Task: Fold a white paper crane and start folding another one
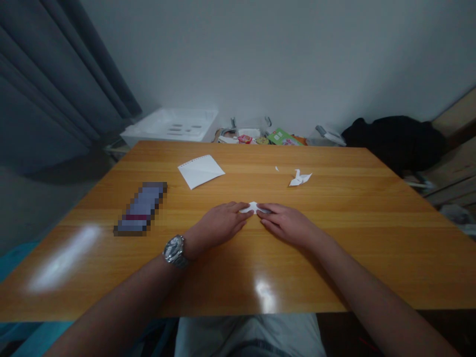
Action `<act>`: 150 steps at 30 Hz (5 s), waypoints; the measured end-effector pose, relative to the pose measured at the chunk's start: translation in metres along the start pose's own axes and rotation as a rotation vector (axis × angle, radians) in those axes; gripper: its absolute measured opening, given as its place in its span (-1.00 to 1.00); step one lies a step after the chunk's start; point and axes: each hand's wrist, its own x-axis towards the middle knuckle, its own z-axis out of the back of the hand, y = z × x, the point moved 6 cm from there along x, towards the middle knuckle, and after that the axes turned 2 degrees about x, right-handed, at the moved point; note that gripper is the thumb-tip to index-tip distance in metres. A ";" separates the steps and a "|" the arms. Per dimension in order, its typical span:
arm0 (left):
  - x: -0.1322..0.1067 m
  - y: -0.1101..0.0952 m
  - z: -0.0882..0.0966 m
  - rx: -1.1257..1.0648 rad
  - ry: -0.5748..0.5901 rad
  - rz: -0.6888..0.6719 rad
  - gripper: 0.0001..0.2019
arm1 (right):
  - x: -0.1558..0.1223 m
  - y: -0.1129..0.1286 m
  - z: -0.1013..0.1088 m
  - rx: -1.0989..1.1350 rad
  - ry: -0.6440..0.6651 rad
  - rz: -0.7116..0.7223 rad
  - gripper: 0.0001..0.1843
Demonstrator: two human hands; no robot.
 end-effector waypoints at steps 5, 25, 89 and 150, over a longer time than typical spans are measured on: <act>0.000 0.007 -0.001 -0.049 0.016 -0.004 -0.61 | -0.001 -0.005 0.001 0.082 -0.010 0.014 -0.65; 0.001 -0.002 0.004 0.029 -0.078 -0.048 -0.58 | 0.000 -0.002 0.000 -0.011 -0.033 -0.004 -0.63; 0.015 0.002 -0.003 -0.089 -0.127 0.021 -0.79 | 0.010 -0.006 -0.005 0.166 -0.167 0.045 -0.84; 0.024 0.014 -0.016 -0.440 -0.321 0.169 -0.94 | 0.016 -0.009 -0.007 0.350 -0.246 -0.058 -0.90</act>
